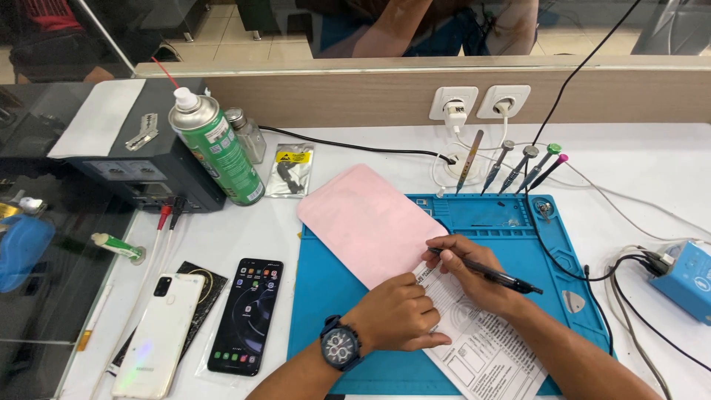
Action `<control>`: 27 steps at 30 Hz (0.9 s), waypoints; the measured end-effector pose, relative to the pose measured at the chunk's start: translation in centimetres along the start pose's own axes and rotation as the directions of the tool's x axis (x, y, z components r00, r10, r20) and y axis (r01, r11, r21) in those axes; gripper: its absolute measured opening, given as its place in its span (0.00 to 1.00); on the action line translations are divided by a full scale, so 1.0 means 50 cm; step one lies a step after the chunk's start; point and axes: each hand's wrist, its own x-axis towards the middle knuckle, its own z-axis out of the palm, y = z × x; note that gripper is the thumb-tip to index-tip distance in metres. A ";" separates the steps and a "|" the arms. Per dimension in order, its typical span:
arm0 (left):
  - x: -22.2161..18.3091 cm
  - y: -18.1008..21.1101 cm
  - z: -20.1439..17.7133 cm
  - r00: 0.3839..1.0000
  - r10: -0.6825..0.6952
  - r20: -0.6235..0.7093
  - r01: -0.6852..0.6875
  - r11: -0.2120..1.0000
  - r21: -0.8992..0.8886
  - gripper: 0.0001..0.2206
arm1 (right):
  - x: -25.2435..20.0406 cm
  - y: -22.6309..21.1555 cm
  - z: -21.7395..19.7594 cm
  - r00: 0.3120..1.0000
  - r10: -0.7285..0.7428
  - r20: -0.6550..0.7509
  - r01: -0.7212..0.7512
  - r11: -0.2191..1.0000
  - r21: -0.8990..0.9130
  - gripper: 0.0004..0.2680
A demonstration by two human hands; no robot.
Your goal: A technician inspects a white smartphone, tests it using a diagnostic power supply, and fills out a repair service form.
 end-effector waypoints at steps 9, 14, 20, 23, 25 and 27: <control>0.089 0.070 -0.061 0.918 -0.195 -0.344 0.097 0.954 -0.282 0.23 | -0.025 -0.007 -0.020 0.974 -0.068 -0.217 -0.031 0.905 -0.424 0.15; 0.094 0.060 -0.018 0.921 -0.245 -0.304 0.095 0.896 -0.433 0.19 | -0.027 0.005 -0.018 0.972 -0.064 -0.225 -0.066 0.847 -0.528 0.14; 0.065 0.040 0.007 0.951 -0.198 -0.239 0.065 0.880 -0.470 0.16 | -0.027 0.026 -0.016 0.966 -0.161 -0.201 -0.003 0.773 -0.634 0.13; 0.063 0.017 0.020 0.960 -0.115 -0.256 0.035 0.955 -0.295 0.12 | -0.024 0.024 -0.025 0.951 -0.254 -0.177 0.054 0.699 -0.714 0.13; 0.058 0.014 0.032 0.962 -0.111 -0.249 0.056 0.974 -0.220 0.11 | -0.031 0.026 -0.019 0.952 -0.280 -0.124 0.103 0.676 -0.730 0.13; 0.057 0.005 0.053 0.920 0.014 -0.392 -0.027 0.999 -0.029 0.16 | -0.034 0.033 -0.012 0.895 -0.408 -0.180 0.133 0.629 -0.766 0.13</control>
